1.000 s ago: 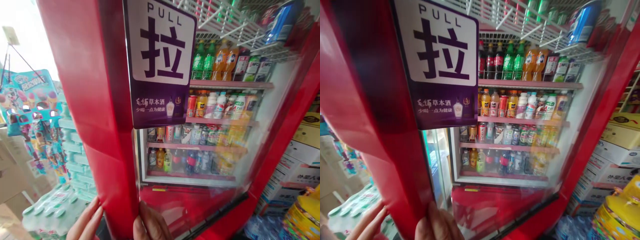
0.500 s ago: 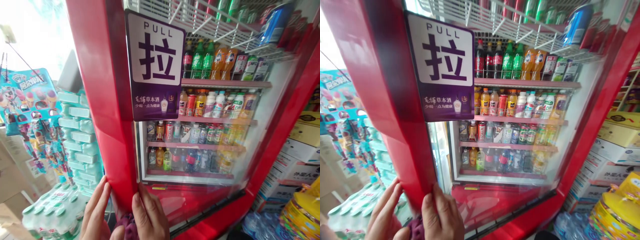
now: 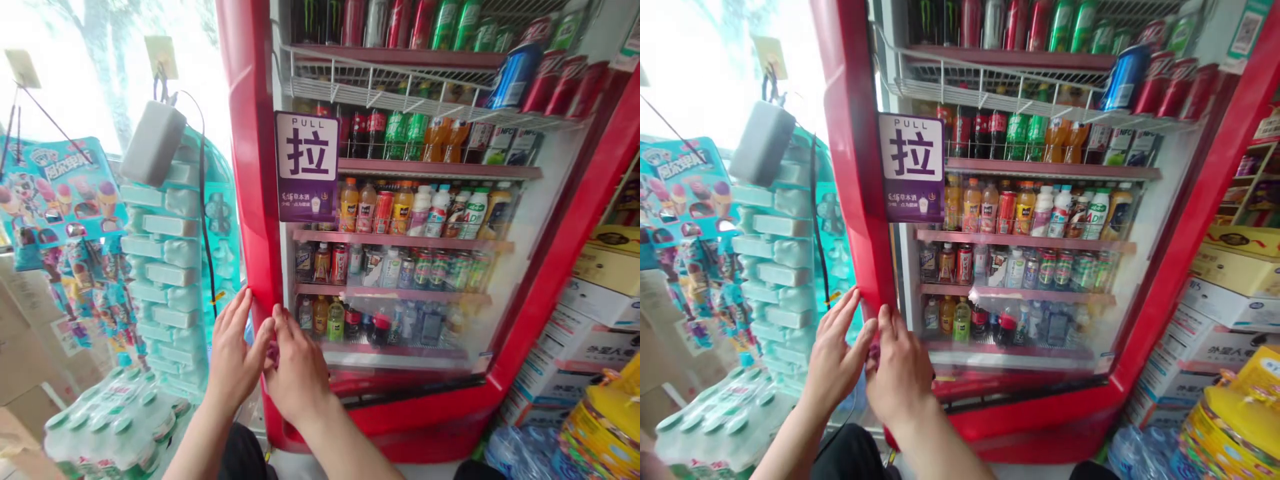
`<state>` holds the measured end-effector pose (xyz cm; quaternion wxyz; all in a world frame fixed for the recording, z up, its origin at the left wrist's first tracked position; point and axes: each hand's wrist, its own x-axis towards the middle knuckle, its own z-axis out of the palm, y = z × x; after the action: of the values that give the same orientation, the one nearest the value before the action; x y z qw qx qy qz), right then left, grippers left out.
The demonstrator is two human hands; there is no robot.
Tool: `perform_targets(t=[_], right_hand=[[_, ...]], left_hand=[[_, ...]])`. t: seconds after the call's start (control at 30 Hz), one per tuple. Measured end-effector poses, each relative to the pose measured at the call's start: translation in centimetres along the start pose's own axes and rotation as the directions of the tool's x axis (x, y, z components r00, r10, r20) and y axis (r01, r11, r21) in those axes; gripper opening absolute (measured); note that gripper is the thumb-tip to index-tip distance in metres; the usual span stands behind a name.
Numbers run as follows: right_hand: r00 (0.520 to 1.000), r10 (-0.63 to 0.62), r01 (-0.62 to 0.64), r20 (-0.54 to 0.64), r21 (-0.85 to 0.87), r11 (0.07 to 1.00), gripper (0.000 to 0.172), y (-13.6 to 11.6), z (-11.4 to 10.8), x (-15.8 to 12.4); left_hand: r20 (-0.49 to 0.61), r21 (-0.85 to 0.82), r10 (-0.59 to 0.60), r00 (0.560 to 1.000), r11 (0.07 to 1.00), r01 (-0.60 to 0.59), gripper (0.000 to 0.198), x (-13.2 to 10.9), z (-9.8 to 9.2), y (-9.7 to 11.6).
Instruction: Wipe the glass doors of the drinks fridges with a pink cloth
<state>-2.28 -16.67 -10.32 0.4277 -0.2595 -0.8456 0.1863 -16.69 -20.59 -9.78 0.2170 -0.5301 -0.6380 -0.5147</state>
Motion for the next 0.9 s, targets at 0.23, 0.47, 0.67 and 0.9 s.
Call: perform_targets(t=[0.23, 0.47, 0.67, 0.9], right_hand=[[0.977, 0.211, -0.211, 0.019, 0.021, 0.977, 0.053, 3.5, 1.7, 1.5], [0.905, 0.421, -0.394, -0.053, 0.266, 0.880, 0.028, 7.3, 3.0, -1.7], [0.768, 0.639, -0.450, 0.035, 0.740, 0.500, 0.043, 9.4, 4.5, -4.8], [0.518, 0.852, -0.417, 0.075, 0.892, 0.175, 0.062, 15.4, 10.0, -13.8]], left_hand=[[0.159, -0.127, -0.241, 0.957, 0.957, 0.262, 0.075, 2.1, 2.7, -0.8], [0.318, -0.176, -0.367, 0.874, 0.883, 0.434, 0.077, -1.6, 5.9, -1.6], [0.476, -0.169, -0.438, 0.762, 0.805, 0.568, 0.080, -7.3, 8.9, -1.2], [0.659, -0.072, -0.458, 0.597, 0.751, 0.656, 0.077, -15.9, 12.0, -1.8]])
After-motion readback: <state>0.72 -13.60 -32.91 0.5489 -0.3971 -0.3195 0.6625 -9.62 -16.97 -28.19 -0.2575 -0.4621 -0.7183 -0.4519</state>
